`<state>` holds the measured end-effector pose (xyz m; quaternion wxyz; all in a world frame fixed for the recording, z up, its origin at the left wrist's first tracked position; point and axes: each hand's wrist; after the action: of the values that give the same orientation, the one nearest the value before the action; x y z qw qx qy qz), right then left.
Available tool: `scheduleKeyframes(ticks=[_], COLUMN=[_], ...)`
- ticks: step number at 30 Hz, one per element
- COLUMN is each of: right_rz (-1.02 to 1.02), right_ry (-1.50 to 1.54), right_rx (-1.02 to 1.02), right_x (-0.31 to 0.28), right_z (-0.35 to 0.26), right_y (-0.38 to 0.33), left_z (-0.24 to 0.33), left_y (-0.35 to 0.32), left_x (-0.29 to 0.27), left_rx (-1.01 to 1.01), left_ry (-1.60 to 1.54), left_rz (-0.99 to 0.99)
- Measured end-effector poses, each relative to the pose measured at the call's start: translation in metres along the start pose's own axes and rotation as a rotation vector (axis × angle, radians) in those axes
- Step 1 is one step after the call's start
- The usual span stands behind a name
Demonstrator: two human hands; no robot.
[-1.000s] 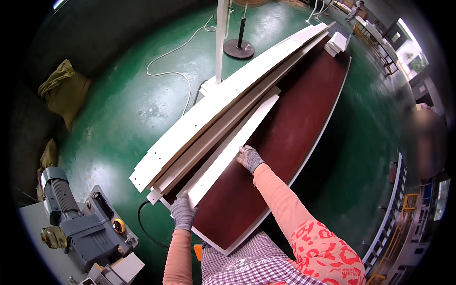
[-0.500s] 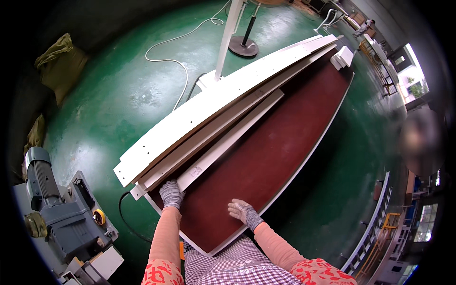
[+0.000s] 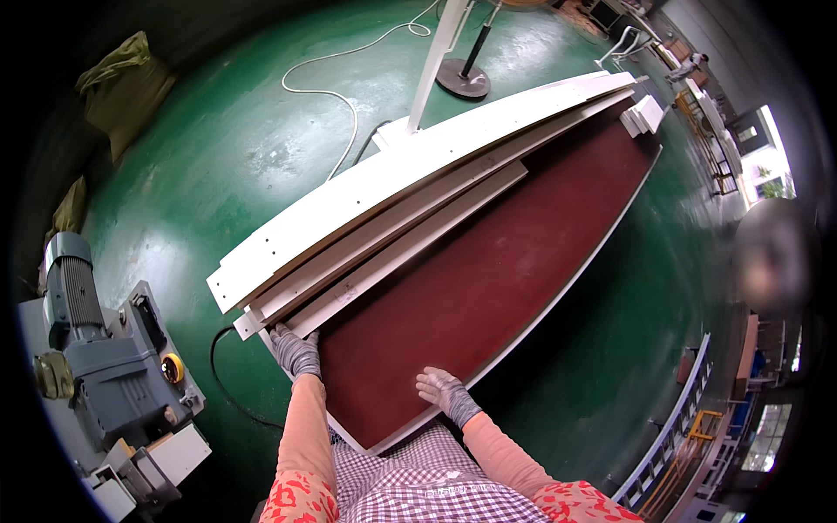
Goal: The person operates a woodworking machine to process long white wooden planks. They feed the planks into the machine, retrieve them, and stack them on a nearby table. The person also handles smaller cut pieces of wood, placing them into the machine and stacking the processed pieces.
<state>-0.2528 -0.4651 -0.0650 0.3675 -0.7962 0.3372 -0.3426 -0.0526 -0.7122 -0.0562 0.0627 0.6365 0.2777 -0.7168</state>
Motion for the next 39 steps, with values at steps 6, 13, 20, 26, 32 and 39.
scheduleKeyframes(ticks=[6, 13, 20, 26, 32, 39], right_rz=[-0.01, -0.023, -0.044, -0.09, -0.101, -0.137], right_ry=[-0.041, -0.043, -0.096, -0.265, -0.357, -0.371], right_rx=[0.031, 0.0, 0.014, 0.047, -0.048, -0.26], right_x=[-0.002, -0.019, -0.013, 0.032, 0.032, 0.023], right_z=[0.006, 0.012, 0.014, 0.008, 0.015, -0.048], right_y=[-0.01, -0.016, -0.016, -0.025, -0.061, -0.096], left_z=[-0.008, 0.001, -0.05, -0.166, -0.221, -0.2], left_y=[0.018, 0.014, 0.012, -0.02, -0.04, -0.008], left_x=[0.006, -0.008, 0.029, 0.098, 0.097, 0.038], left_rx=[-0.002, -0.105, 0.032, 0.072, 0.159, 0.293], left_ry=[-0.218, -0.258, -0.244, -0.672, -0.456, -0.155], left_rz=[-0.105, -0.143, -0.115, -0.431, -0.619, -0.65])
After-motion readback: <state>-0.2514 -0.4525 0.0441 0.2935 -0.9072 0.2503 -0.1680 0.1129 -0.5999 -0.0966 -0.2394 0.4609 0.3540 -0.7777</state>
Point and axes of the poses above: each hand's wrist, its own y-axis towards the middle knuckle, its own x-axis out of the palm, z = x × y, and after that the axes turned 11 degrees about -x, right-handed
